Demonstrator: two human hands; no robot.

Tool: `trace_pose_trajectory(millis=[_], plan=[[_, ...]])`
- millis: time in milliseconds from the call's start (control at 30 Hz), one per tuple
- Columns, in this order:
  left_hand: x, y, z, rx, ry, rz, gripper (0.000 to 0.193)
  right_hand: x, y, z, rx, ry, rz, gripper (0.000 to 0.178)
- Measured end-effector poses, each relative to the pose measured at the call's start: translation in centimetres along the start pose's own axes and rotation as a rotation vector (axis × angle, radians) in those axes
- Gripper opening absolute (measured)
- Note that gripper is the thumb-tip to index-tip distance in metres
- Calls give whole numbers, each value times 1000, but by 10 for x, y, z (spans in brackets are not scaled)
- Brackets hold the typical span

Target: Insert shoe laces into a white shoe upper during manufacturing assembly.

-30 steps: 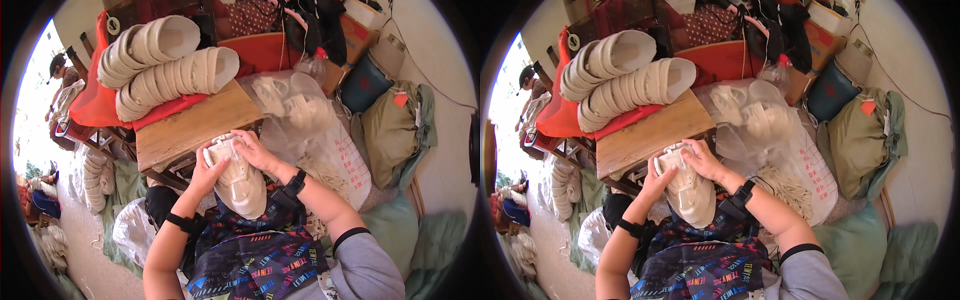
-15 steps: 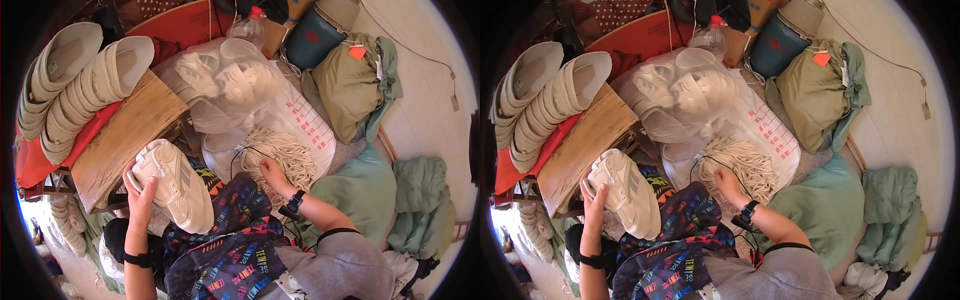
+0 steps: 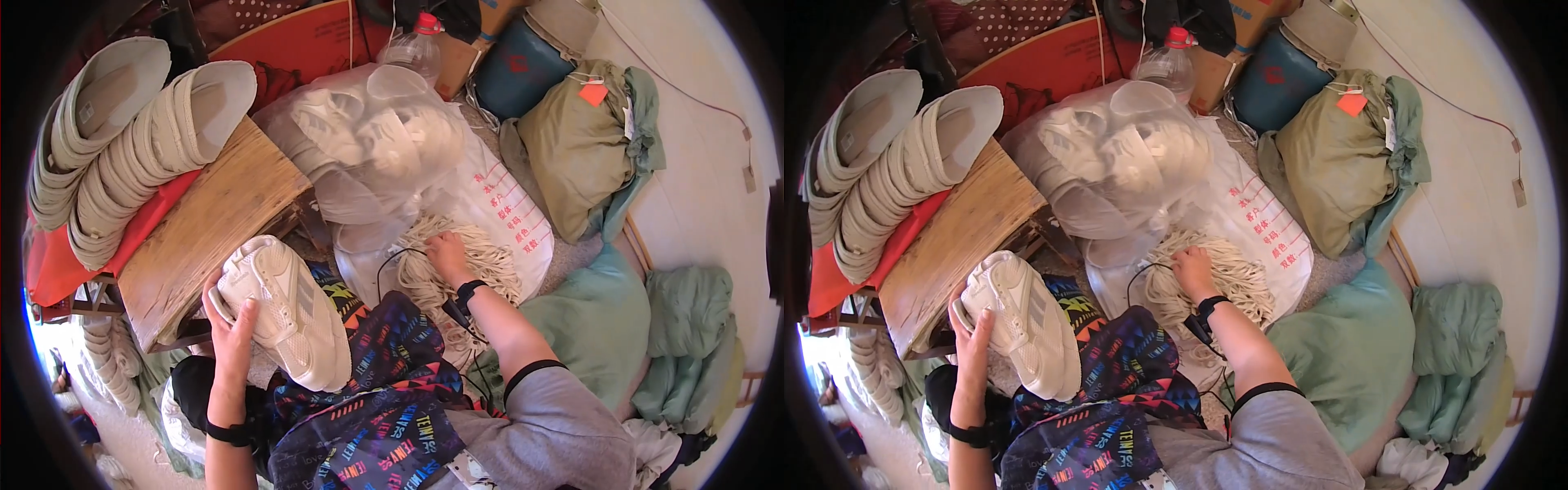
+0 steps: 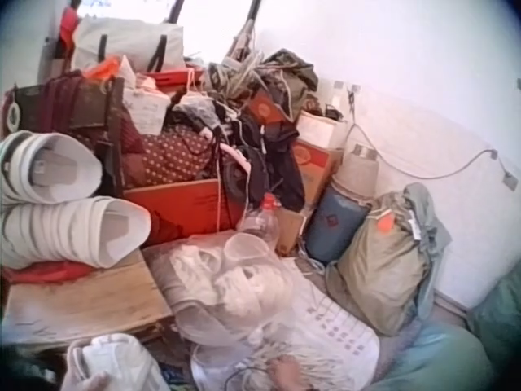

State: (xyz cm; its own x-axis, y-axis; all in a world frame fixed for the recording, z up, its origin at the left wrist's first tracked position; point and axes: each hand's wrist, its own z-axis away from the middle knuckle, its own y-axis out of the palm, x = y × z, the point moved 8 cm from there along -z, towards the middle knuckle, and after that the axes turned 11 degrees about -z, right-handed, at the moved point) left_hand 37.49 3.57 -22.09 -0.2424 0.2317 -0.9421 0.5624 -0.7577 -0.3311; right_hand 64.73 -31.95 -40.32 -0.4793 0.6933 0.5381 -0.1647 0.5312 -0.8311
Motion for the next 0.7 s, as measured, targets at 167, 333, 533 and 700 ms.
trace_pose_trajectory(millis=[167,333,533,700], plan=[[-5,0,2,-9,6,-17,75,-20,13,-9,5,190,-39,16],[-7,1,2,4,14,-5,74,-46,23,-17,-8,277,-30,21],[-7,-6,5,26,37,-75,74,-45,0,-42,-84,424,-258,24],[-74,-15,31,-283,434,-761,77,68,-43,-72,238,520,-1211,22]])
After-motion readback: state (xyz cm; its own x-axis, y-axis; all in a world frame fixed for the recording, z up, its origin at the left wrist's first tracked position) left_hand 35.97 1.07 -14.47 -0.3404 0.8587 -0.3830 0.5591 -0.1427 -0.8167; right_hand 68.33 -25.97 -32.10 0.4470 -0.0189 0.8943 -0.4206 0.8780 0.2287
